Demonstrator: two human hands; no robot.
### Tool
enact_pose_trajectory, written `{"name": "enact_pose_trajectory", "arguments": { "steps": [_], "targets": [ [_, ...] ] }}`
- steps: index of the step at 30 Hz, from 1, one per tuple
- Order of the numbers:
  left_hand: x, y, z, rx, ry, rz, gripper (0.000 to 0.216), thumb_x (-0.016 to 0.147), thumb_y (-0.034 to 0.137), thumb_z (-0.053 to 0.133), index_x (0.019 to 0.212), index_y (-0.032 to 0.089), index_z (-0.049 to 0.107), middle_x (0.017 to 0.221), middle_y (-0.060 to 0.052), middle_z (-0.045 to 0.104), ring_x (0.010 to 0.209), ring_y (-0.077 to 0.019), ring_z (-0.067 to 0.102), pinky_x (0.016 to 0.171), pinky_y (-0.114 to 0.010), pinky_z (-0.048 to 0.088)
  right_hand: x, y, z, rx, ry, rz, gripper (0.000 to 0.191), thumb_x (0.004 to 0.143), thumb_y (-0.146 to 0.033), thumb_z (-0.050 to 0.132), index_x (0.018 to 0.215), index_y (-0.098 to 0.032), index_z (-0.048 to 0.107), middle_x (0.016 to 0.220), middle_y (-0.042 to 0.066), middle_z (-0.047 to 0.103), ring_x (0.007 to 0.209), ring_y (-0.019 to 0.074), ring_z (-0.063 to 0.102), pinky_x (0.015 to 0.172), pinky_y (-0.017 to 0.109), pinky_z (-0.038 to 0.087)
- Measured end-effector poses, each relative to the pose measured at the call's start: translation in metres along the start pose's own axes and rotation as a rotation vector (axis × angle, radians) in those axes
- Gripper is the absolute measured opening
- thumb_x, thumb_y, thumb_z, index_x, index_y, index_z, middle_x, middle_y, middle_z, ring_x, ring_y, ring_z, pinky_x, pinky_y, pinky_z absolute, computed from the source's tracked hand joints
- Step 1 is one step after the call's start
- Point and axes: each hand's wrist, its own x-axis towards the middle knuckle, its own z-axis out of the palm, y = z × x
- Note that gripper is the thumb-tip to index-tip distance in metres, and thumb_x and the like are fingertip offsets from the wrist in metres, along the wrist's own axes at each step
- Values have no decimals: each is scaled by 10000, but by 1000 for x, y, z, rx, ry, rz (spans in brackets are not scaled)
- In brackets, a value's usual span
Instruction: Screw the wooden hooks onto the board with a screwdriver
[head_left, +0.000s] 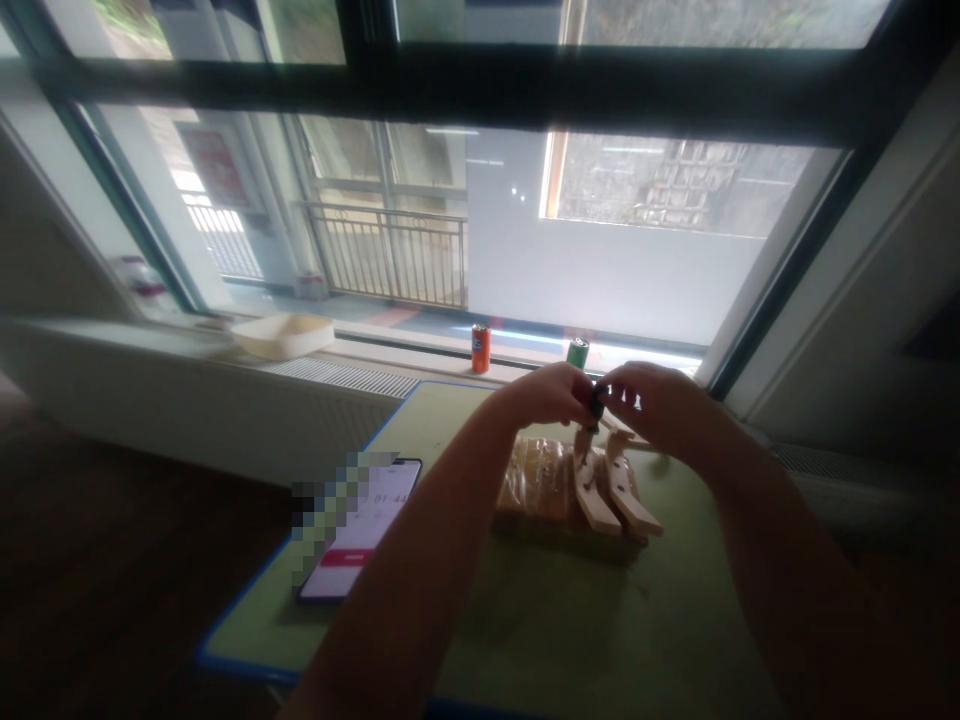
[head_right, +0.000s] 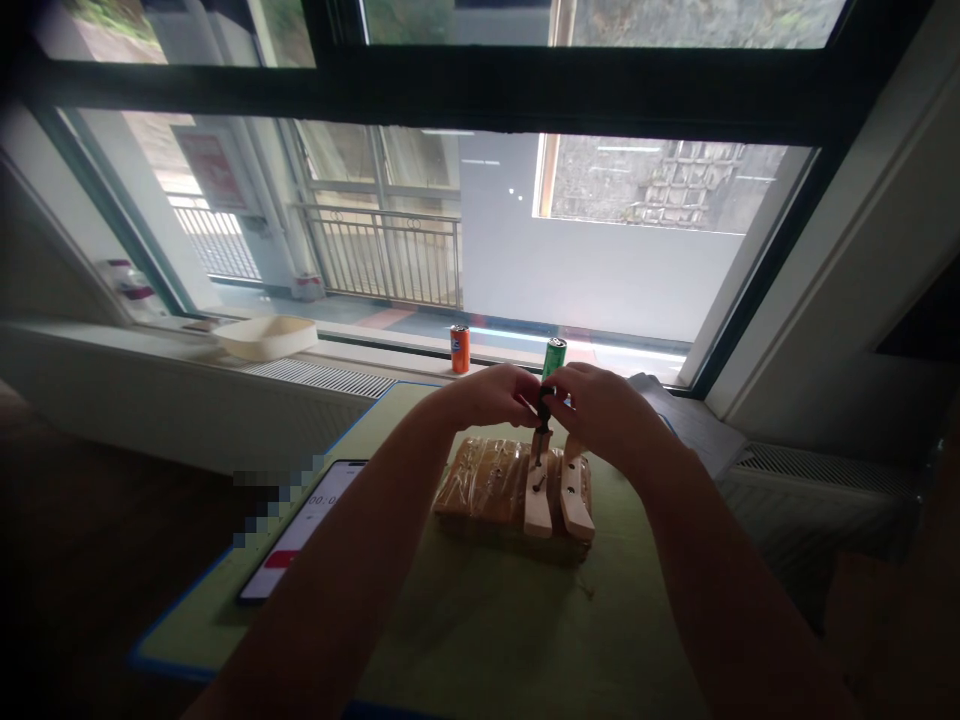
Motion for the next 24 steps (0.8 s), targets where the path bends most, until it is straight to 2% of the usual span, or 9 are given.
{"name": "enact_pose_trajectory", "arguments": {
  "steps": [4,8,11,14,17,21,24],
  "targets": [
    [2,1,3,-13,98,-25,288,643,343,686,814,114,643,763,-51,628,653,-109,560,613,-294,479,1,2,4,7,-11,39,199,821,-348,566,865,-163,625,768,33,628,611,118,539,516,242,401],
    [4,0,5,10,111,13,316,614,324,719,845,119,651,789,-55,647,650,-104,563,626,-289,475,1,1,2,34,21,-33,184,853,-295,525,900,-160,641,836,50,639,668,124,558,563,251,433],
    [4,-1,5,48,113,58,270,632,286,703,846,126,663,777,-43,651,665,-106,571,663,-303,472,-1,-2,-2,41,30,-33,198,866,-236,480,931,-167,654,854,51,661,706,135,582,609,270,452],
    [2,-2,3,61,85,60,249,663,273,672,877,147,676,784,-31,653,694,-112,581,706,-322,472,-2,-3,-5,85,-1,-9,214,845,-200,491,986,-180,651,844,41,668,699,133,592,610,269,461],
    [-1,-3,-1,37,51,40,260,674,266,660,914,167,676,795,-24,652,694,-106,575,707,-314,471,-2,-4,-6,124,-19,1,212,841,-237,506,993,-192,647,845,40,658,685,130,588,578,261,458],
    [-4,-2,-4,22,-16,-25,285,679,314,663,926,172,672,823,-34,656,665,-102,562,647,-288,465,-1,-9,-7,205,-49,29,194,824,-308,542,954,-202,638,831,35,651,663,129,584,552,257,443],
    [-6,0,-3,53,-31,-82,372,627,377,709,932,168,672,844,-44,663,687,-121,579,649,-294,465,-2,-11,-7,213,-54,65,155,805,-339,569,846,-199,623,751,16,630,610,117,554,524,250,404]
  ]
}}
